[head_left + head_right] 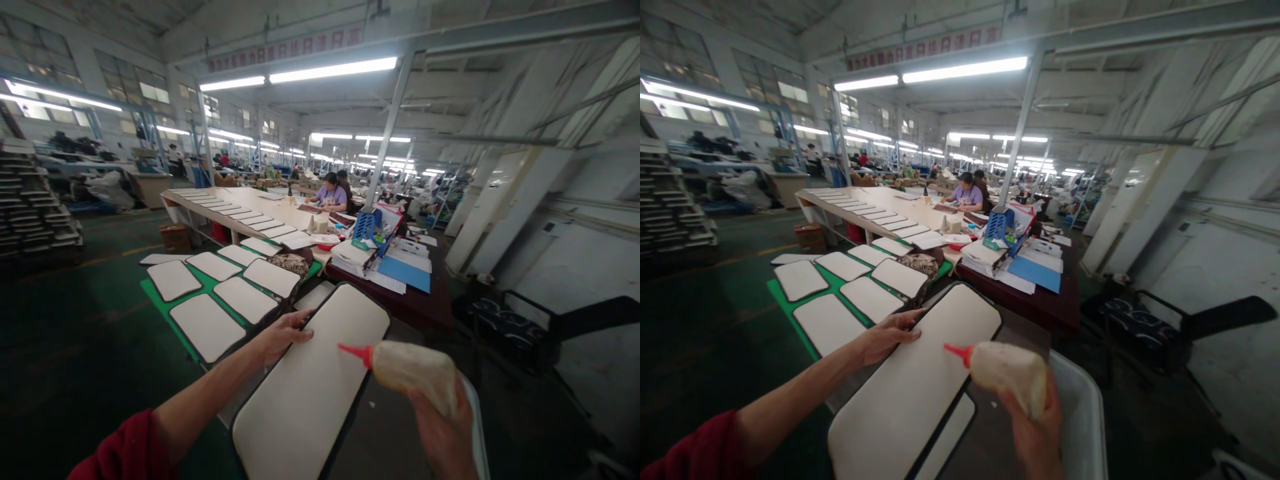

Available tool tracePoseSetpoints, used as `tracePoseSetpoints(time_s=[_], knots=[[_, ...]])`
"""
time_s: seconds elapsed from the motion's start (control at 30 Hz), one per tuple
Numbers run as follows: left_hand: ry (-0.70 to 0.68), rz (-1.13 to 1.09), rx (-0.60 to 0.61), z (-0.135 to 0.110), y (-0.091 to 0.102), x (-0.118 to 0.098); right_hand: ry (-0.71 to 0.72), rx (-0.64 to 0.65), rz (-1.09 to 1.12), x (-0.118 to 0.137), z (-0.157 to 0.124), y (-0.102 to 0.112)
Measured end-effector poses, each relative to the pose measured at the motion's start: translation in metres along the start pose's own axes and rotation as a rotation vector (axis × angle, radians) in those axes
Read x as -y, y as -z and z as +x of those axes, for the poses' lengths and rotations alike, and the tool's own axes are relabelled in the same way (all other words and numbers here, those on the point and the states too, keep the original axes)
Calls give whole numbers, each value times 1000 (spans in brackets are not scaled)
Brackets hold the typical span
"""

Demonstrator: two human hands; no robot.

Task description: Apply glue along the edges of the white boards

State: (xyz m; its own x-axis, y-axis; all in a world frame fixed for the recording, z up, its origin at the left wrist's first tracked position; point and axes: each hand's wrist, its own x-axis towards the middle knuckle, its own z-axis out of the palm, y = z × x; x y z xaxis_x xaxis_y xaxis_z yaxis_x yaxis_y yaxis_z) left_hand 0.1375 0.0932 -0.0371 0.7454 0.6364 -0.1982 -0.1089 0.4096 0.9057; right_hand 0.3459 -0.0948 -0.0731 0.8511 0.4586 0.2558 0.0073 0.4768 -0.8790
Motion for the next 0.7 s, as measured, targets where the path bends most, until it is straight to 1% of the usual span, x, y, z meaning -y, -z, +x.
tracePoseSetpoints(time_s=[0.07,0.1,0.13,0.23,0.3,0.37,0.43,0.47,0.5,0.53,0.6,0.67,0.7], knots=[[2,-14,-19,4,2,5,-76,98,-45,-8,-22,3],[5,-18,-25,6,3,8,-109,168,-57,-10,-29,3],[9,-21,-27,6,3,10,-103,215,-56,-11,-30,2],[35,-29,-18,5,-1,16,-4,93,-39,-12,-13,1],[44,-31,-17,3,-4,18,12,52,-45,-15,-3,4],[47,-27,-38,3,-7,19,-29,82,-74,-19,-7,9],[41,-19,-73,3,-8,22,-92,149,-86,-21,-18,14],[40,-14,-89,2,-8,24,-111,162,-82,-20,-22,15],[39,-10,-102,2,-9,25,-117,146,-68,-19,-23,15],[41,-6,-108,1,-10,27,-113,103,-48,-17,-20,16],[52,2,-100,0,-11,31,-78,19,1,-12,-9,17],[63,6,-92,-1,-13,33,-79,-13,11,-11,0,21],[67,7,-91,-1,-13,34,-103,-7,1,-12,0,25]])
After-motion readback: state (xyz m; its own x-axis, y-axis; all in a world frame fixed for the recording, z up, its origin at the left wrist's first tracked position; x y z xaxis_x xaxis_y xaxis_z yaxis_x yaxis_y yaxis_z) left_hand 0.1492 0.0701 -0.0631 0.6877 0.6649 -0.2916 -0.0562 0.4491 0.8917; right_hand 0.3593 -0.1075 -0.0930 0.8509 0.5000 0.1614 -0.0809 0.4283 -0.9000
